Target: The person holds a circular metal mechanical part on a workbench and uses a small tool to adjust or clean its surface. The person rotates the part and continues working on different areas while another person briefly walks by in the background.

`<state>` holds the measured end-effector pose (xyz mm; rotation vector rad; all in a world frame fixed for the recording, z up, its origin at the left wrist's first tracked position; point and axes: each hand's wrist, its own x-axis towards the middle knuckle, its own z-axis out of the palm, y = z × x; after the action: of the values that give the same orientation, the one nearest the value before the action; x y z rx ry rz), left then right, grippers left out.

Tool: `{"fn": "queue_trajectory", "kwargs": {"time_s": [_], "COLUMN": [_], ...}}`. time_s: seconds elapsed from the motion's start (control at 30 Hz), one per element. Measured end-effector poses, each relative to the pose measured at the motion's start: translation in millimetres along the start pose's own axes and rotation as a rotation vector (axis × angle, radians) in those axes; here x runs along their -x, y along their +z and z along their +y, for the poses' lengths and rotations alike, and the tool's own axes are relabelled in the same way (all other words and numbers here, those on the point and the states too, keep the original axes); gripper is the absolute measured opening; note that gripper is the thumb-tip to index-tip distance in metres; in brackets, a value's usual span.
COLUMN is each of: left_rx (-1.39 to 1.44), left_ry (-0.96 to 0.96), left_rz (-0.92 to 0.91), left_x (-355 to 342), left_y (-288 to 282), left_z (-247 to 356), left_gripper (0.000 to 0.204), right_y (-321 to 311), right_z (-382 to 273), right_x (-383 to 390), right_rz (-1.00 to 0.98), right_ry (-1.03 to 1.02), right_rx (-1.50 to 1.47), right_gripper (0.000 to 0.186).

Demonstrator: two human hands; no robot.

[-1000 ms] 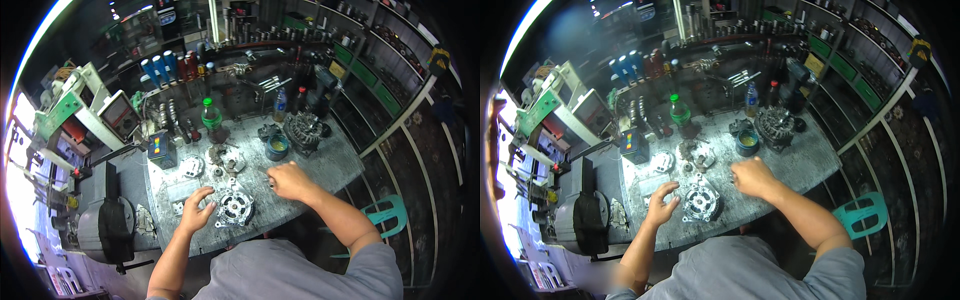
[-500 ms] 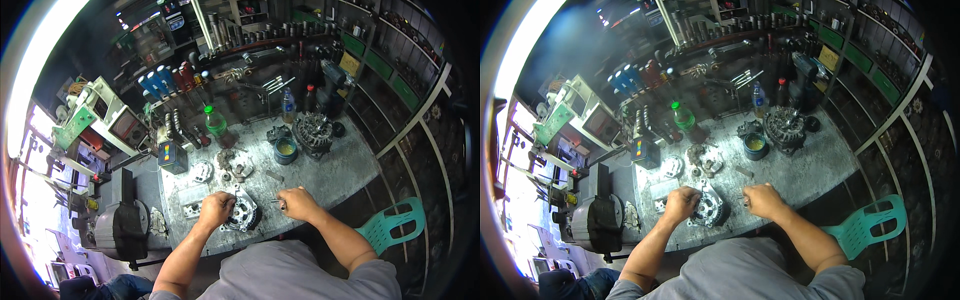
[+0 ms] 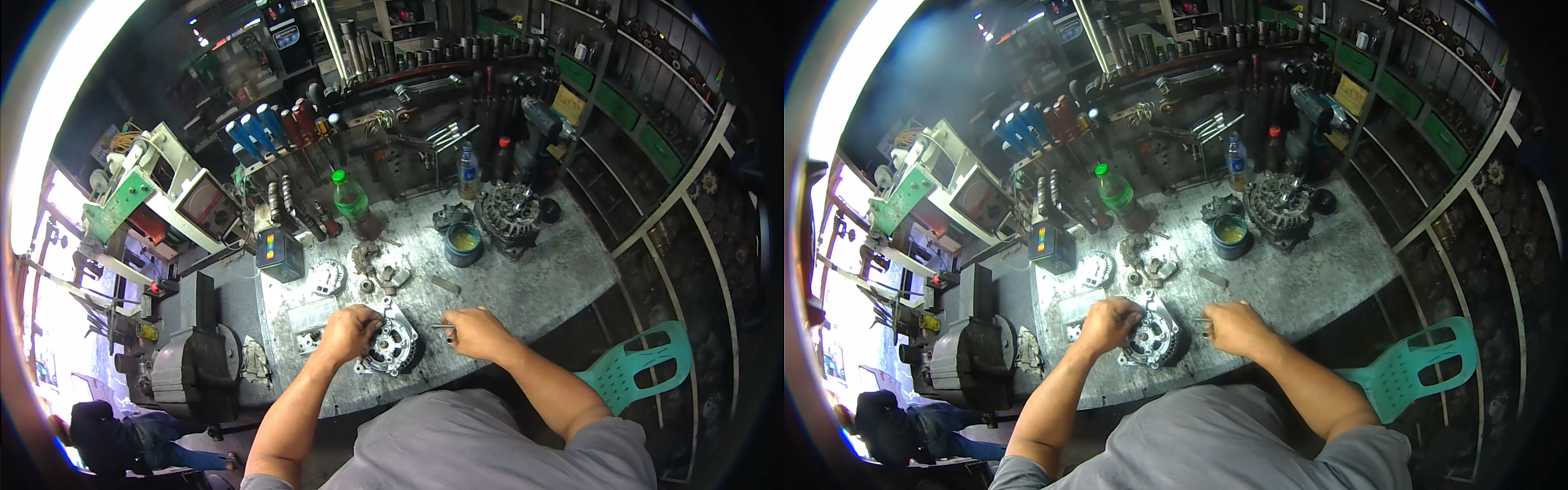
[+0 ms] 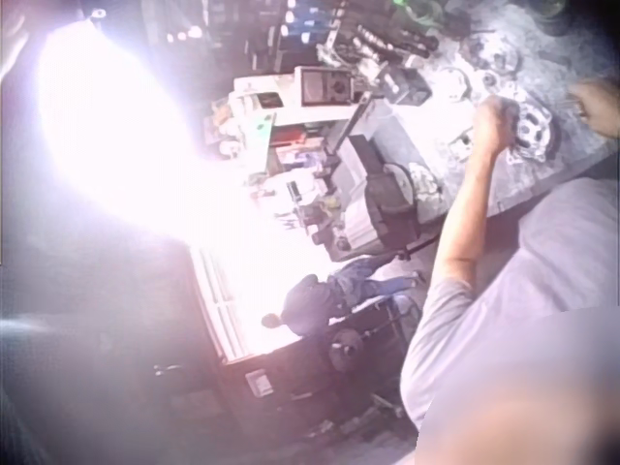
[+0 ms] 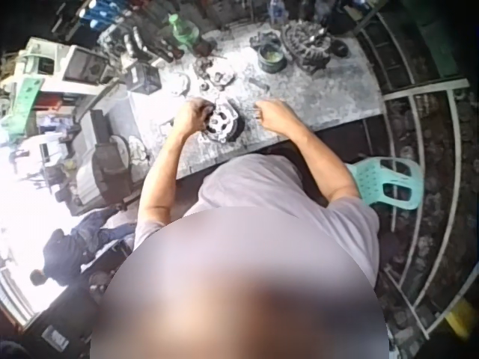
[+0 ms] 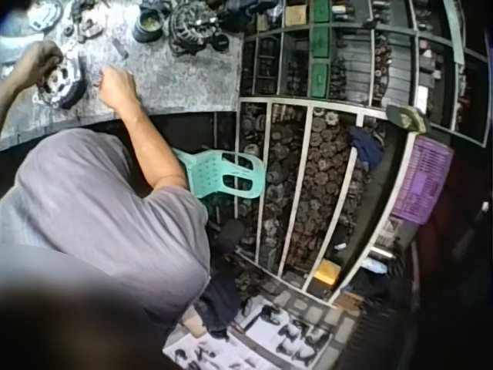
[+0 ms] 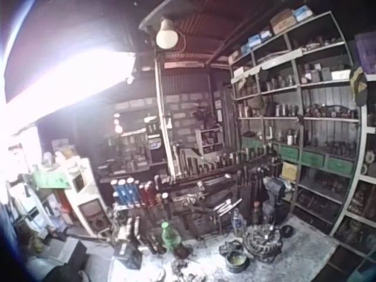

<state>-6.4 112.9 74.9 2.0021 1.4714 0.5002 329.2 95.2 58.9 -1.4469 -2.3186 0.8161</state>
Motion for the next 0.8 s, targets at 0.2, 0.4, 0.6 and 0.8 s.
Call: {"fn": "queue_trajectory", "kwargs": {"time_s": [0.2, 0.4, 0.6, 0.8], "left_rx": [0.493, 0.261, 0.051, -0.016], "left_ry": [-0.12, -0.249, -0.14, 0.053], "left_rz": [0.347, 0.379, 0.283, 0.074], "left_x": [29.5, 107.8, 82.8, 70.1], "left_y": [18.7, 102.6, 94.5, 52.0], "left_z": [-29.1, -10.7, -25.9, -58.4], "left_gripper": [0.04, 0.144, 0.157, 0.158], "right_y": [-13.4, -21.4, -22.5, -29.3], "right_z": [-19.8, -33.0, -46.6, -53.4], "right_x": [-12.5, -40.4, -65.4, -79.4], "right_rz": [0.149, 0.254, 0.132, 0.072], "right_ry": [-0.125, -0.277, -0.359, -0.568], "right_rx": [0.055, 0.226, 0.37, 0.533], "right_gripper": [0.027, 0.032, 0.033, 0.011]}}
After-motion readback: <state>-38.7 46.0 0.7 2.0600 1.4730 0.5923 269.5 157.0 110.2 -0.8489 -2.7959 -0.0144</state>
